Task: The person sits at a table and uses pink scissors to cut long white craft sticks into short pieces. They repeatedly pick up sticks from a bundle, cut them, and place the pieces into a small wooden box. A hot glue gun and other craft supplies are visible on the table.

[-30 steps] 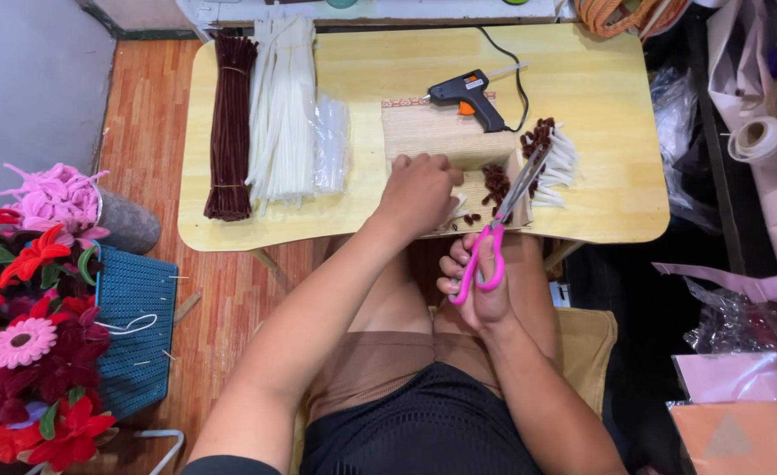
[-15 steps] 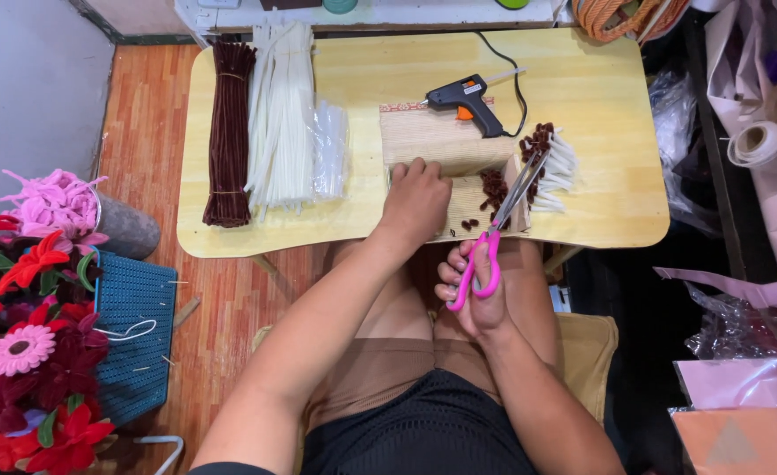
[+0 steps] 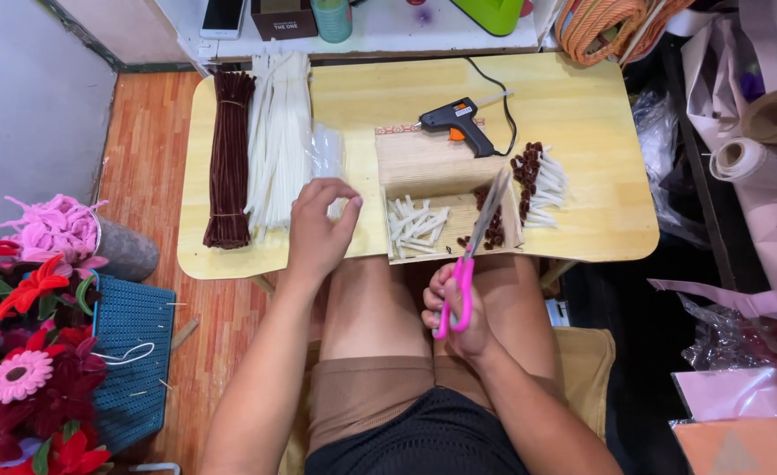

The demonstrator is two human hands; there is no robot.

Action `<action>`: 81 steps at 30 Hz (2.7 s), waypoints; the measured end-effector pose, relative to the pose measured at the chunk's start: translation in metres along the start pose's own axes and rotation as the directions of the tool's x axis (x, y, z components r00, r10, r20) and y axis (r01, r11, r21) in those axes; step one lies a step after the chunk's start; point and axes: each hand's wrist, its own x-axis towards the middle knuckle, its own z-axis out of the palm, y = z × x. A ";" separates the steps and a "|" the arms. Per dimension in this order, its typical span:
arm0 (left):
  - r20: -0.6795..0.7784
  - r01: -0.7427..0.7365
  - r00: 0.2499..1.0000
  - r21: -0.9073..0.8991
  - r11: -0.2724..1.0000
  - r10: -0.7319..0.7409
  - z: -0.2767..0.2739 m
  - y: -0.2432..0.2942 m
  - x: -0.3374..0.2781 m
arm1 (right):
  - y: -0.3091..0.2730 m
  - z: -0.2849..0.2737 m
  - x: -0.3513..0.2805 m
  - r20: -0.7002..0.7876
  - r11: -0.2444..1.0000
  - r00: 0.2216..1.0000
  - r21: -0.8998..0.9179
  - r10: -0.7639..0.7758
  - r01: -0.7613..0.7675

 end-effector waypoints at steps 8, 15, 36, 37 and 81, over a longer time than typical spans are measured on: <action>-0.028 0.026 0.999 -0.179 0.984 -0.032 0.007 -0.037 -0.035 | 0.032 -0.025 0.001 0.127 0.960 0.990 -0.280 0.066 -0.028; -0.161 0.024 0.986 -0.071 0.997 -0.035 -0.028 -0.035 -0.018 | 0.022 -0.017 0.006 0.136 0.913 0.986 -0.407 0.102 -0.038; 0.001 0.576 0.800 0.278 0.769 -0.599 -0.054 -0.102 0.072 | 0.013 0.072 0.011 0.046 0.839 0.916 -0.422 0.399 -0.344; -0.005 0.580 0.799 0.275 0.767 -0.602 -0.055 -0.106 0.074 | 0.010 0.083 0.018 0.049 0.836 0.914 -0.426 0.402 -0.345; 0.448 0.360 0.764 0.302 0.883 -0.465 -0.147 0.013 -0.030 | -0.023 0.119 0.013 0.076 0.732 0.832 -0.524 0.550 -0.436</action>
